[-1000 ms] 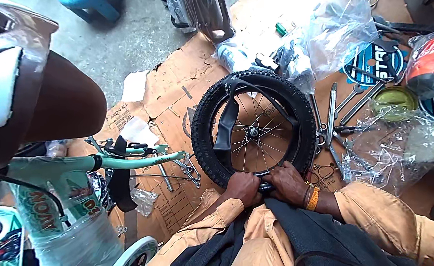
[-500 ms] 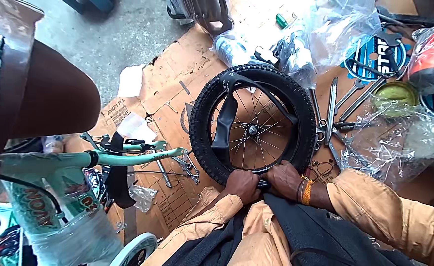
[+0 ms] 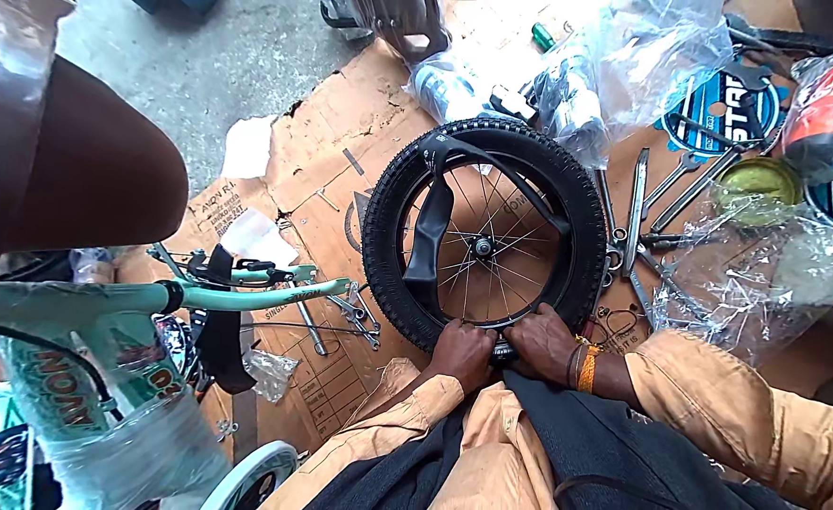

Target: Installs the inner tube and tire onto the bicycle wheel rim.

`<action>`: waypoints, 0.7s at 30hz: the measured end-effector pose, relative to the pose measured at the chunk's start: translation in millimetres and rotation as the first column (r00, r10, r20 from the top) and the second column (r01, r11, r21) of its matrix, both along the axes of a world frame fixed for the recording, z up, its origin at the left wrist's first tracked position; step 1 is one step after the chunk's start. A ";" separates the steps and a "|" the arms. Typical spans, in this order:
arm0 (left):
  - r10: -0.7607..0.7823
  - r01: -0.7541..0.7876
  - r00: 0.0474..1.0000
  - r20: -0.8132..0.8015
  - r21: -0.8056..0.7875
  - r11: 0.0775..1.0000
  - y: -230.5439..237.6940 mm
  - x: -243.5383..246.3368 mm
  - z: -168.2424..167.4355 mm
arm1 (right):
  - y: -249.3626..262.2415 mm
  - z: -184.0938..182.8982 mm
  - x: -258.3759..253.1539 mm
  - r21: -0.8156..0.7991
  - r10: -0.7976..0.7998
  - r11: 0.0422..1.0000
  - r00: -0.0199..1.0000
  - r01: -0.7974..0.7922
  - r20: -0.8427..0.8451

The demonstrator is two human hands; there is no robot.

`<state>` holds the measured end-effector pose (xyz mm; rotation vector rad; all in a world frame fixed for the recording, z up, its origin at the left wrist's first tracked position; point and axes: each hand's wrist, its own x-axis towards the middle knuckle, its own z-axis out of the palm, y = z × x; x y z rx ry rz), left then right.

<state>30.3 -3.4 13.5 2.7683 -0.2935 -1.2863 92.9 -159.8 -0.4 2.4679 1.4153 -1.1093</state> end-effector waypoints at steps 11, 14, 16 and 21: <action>0.037 -0.027 0.979 0.201 -0.051 0.998 4.2 -11.0 -13.4 | -8.7 -14.3 -3.1 0.162 -0.017 0.987 0.998 0.006 0.066; 0.042 -0.026 0.943 0.330 -0.053 0.998 5.7 -15.5 -20.1 | -10.6 -15.3 -3.0 0.213 -0.036 0.977 0.998 0.023 0.053; 0.033 -0.018 0.935 0.352 -0.045 0.999 6.0 -15.8 -22.4 | -12.6 -16.6 -4.2 0.261 -0.058 0.965 0.996 0.037 0.074; -0.010 0.022 0.970 0.242 -0.044 0.999 7.7 -8.9 -15.4 | -19.8 -24.6 -7.4 0.405 -0.101 0.914 0.983 0.030 0.155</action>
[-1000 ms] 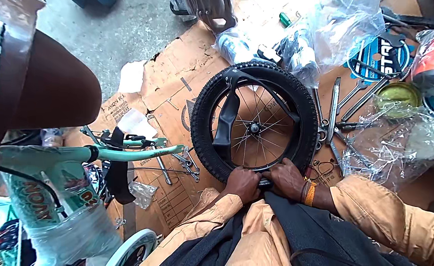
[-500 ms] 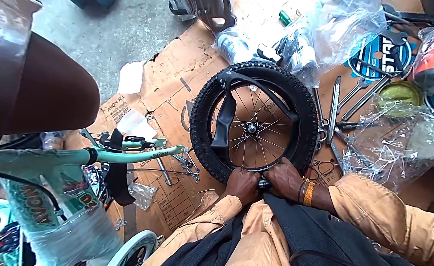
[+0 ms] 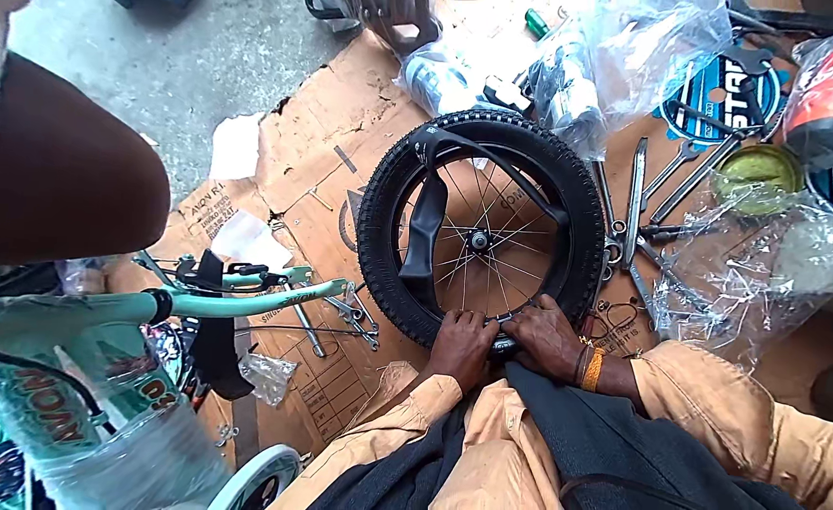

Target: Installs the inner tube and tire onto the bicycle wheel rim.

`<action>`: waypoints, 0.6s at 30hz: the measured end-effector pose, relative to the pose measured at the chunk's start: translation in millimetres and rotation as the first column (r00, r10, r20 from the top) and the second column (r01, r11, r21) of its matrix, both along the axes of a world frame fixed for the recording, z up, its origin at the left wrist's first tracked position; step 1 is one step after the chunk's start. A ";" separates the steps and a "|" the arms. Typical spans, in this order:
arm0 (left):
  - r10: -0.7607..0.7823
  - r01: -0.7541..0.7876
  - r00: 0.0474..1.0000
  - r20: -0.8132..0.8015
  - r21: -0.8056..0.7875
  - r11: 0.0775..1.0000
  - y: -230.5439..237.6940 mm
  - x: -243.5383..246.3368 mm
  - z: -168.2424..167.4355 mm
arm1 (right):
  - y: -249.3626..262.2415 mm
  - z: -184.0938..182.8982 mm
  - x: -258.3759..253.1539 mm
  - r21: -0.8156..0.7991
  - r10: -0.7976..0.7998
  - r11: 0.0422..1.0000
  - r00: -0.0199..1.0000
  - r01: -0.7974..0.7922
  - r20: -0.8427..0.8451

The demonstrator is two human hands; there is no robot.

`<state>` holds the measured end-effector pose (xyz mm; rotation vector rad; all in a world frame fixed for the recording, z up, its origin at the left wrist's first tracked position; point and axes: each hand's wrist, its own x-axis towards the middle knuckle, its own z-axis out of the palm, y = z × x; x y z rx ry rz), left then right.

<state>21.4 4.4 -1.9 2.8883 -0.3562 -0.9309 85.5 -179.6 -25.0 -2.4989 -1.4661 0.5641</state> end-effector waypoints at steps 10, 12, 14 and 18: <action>-0.039 0.040 0.998 0.051 -0.021 0.999 10.8 0.2 -3.3 | 11.6 13.4 8.7 -0.082 -0.062 0.995 0.996 0.057 -0.065; -0.038 0.039 0.998 0.041 -0.027 0.999 10.7 0.9 -4.3 | 12.4 15.2 8.9 -0.098 -0.052 0.994 0.998 0.047 -0.043; -0.023 0.025 0.998 0.065 -0.035 0.999 8.4 0.5 -5.9 | 12.2 17.3 8.6 -0.117 -0.051 0.992 0.998 0.048 -0.025; 0.009 -0.007 0.997 0.082 -0.018 1.000 6.1 2.6 -9.7 | 15.5 15.3 6.1 -0.192 -0.112 0.976 0.993 0.102 -0.043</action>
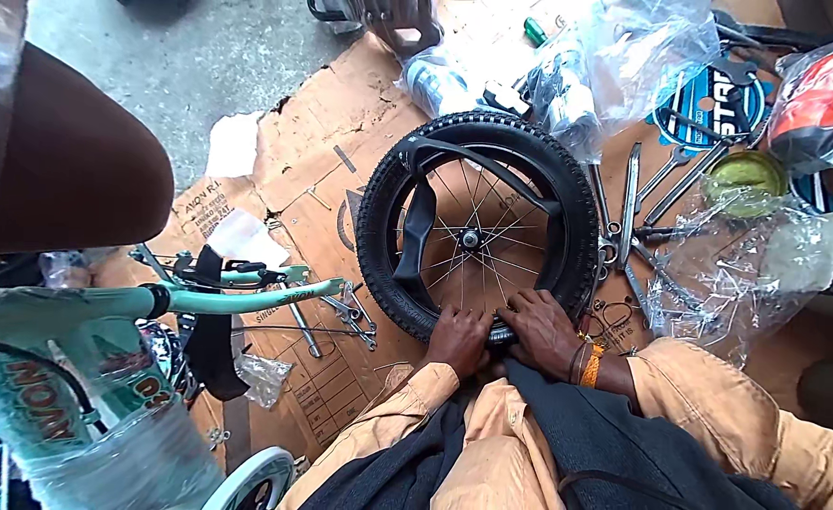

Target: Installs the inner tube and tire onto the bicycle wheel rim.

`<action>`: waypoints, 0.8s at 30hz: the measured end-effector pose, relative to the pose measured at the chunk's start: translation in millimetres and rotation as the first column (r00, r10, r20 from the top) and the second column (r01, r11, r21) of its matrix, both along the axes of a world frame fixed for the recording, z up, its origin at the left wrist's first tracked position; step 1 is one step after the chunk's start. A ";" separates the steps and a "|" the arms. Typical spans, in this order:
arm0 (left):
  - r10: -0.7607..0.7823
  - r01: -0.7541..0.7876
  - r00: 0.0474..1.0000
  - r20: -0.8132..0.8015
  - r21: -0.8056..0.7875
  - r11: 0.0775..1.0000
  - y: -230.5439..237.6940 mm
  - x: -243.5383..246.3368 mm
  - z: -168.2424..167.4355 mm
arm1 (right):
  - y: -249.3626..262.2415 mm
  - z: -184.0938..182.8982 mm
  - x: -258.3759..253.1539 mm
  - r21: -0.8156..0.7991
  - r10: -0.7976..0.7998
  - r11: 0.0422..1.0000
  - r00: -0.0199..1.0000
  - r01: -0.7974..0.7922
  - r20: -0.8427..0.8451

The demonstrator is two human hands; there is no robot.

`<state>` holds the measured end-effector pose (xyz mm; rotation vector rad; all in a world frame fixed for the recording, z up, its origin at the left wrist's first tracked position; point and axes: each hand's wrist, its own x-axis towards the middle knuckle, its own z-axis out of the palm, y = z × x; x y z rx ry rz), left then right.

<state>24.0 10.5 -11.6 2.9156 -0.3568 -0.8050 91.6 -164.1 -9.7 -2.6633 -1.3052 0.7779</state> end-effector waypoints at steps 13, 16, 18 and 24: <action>0.019 -0.019 0.997 0.070 -0.008 1.000 3.7 -11.7 -16.6 | -2.0 -29.8 -7.7 0.142 0.023 0.989 0.992 -0.041 0.122; -0.002 0.003 1.000 0.014 -0.011 1.000 2.8 -10.6 -16.5 | -2.8 -25.4 -7.1 0.104 0.094 0.988 0.985 -0.109 0.144; -0.015 0.014 1.000 -0.028 -0.011 1.000 3.9 -7.8 -13.0 | 2.3 -19.6 -6.1 0.065 0.117 0.990 0.980 -0.129 0.160; 0.051 -0.051 0.999 0.009 -0.022 0.998 0.9 -4.5 -9.7 | 2.1 -25.6 -0.8 0.073 0.099 0.991 0.984 -0.111 0.147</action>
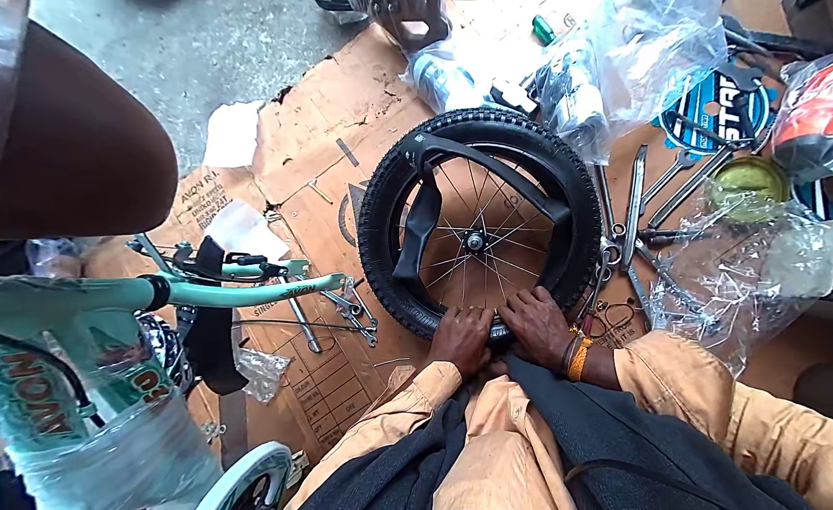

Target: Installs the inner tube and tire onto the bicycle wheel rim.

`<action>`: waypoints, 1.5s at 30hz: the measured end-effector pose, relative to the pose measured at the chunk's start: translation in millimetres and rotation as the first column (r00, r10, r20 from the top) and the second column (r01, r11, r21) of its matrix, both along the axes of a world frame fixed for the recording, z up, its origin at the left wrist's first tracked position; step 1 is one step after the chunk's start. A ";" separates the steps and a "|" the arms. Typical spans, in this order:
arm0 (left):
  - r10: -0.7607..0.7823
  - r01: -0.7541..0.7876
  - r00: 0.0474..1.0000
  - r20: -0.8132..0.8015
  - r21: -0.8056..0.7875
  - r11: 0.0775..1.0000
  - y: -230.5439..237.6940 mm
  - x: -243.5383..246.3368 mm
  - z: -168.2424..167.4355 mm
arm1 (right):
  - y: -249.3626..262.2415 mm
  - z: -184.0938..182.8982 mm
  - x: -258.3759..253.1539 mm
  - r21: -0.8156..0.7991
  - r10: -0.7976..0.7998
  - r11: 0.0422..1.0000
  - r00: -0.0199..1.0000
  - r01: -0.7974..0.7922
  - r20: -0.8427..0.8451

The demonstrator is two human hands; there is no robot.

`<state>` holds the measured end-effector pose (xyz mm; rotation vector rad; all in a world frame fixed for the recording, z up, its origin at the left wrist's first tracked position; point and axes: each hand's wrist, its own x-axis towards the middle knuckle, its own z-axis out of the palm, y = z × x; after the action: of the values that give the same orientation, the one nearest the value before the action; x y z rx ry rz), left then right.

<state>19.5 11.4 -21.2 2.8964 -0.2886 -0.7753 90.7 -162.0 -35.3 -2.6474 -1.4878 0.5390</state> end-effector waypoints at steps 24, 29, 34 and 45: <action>0.013 -0.017 0.991 0.136 0.034 0.999 -7.4 -4.7 -8.4 | 1.4 -6.9 0.1 0.089 -0.018 0.996 0.998 0.013 0.055; 0.038 -0.037 0.993 0.110 -0.003 0.999 -4.2 -18.1 -14.2 | 2.3 2.5 -6.9 0.072 0.039 0.996 0.996 -0.045 0.079; 0.070 -0.065 0.985 0.156 -0.041 0.997 -3.4 -19.8 -17.3 | 3.2 3.2 -4.4 0.038 0.009 0.999 0.999 -0.011 0.050; 0.095 -0.087 0.987 0.132 -0.060 0.994 -4.4 -10.5 -9.2 | 8.0 7.1 2.6 0.020 0.011 1.000 1.000 -0.012 0.009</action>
<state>9.1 7.0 -30.4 2.8927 -0.1855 -0.5510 93.3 -154.0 -28.2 -2.6315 -1.5038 0.5104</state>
